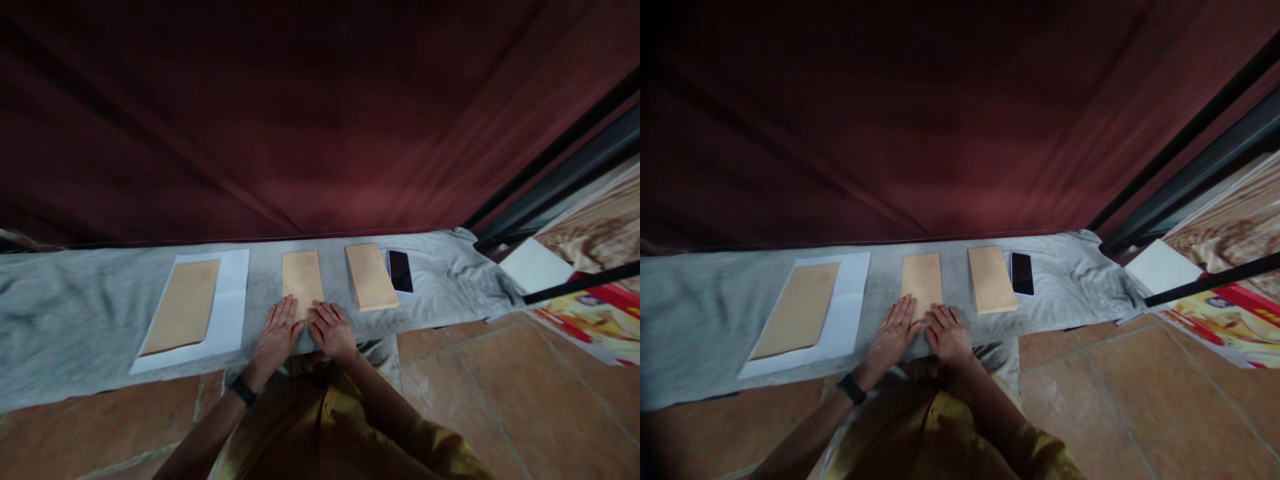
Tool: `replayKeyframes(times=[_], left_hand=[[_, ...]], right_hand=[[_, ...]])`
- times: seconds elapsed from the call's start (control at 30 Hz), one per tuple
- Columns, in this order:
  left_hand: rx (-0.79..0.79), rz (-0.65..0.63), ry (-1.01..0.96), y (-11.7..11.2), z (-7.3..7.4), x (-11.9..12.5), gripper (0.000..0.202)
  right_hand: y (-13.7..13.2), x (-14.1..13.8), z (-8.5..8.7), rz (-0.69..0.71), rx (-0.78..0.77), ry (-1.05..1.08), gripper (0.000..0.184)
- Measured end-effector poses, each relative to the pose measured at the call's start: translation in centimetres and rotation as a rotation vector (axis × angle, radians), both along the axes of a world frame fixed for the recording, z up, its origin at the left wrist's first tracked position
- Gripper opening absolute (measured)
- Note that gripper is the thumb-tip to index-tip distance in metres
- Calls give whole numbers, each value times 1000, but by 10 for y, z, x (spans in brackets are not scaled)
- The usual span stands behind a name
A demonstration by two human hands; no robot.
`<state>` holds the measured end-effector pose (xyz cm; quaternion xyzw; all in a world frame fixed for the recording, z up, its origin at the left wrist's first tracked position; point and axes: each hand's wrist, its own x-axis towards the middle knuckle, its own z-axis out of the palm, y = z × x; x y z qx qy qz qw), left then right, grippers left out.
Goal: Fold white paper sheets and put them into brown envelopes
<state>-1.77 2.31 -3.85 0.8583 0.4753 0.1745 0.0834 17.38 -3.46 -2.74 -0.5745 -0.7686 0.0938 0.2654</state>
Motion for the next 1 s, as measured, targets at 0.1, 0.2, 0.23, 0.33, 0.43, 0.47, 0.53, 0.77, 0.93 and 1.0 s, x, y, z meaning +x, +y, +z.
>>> replayKeyframes(times=[0.1,0.2,0.23,0.33,0.43,0.47,0.53,0.77,0.93,1.0], left_hand=[[-21,-36,-45,-21,2,-16,57],[-50,-70,-112,-28,7,-24,50],[-59,-70,-134,-27,9,-25,47],[-86,-21,-195,-21,13,-23,40],[-100,52,-235,-17,15,-17,34],[-99,66,-240,-17,15,-15,34],[-89,80,-237,-18,16,-13,34],[-16,133,-186,-20,16,-5,30],[68,143,-150,-24,14,-1,31],[108,83,-116,-31,13,2,35]], right_hand=[[0,2,-1,-9,-28,33,39],[0,6,-1,24,-52,103,37],[1,8,-1,36,-59,135,36],[3,12,-2,28,-70,232,26],[4,12,-3,-19,-65,295,20],[5,12,-4,-30,-62,306,20],[6,11,-4,-50,-59,316,18],[11,5,-4,-167,-56,238,15],[12,1,-3,-212,-36,165,14],[12,1,-3,-216,-35,148,13]])
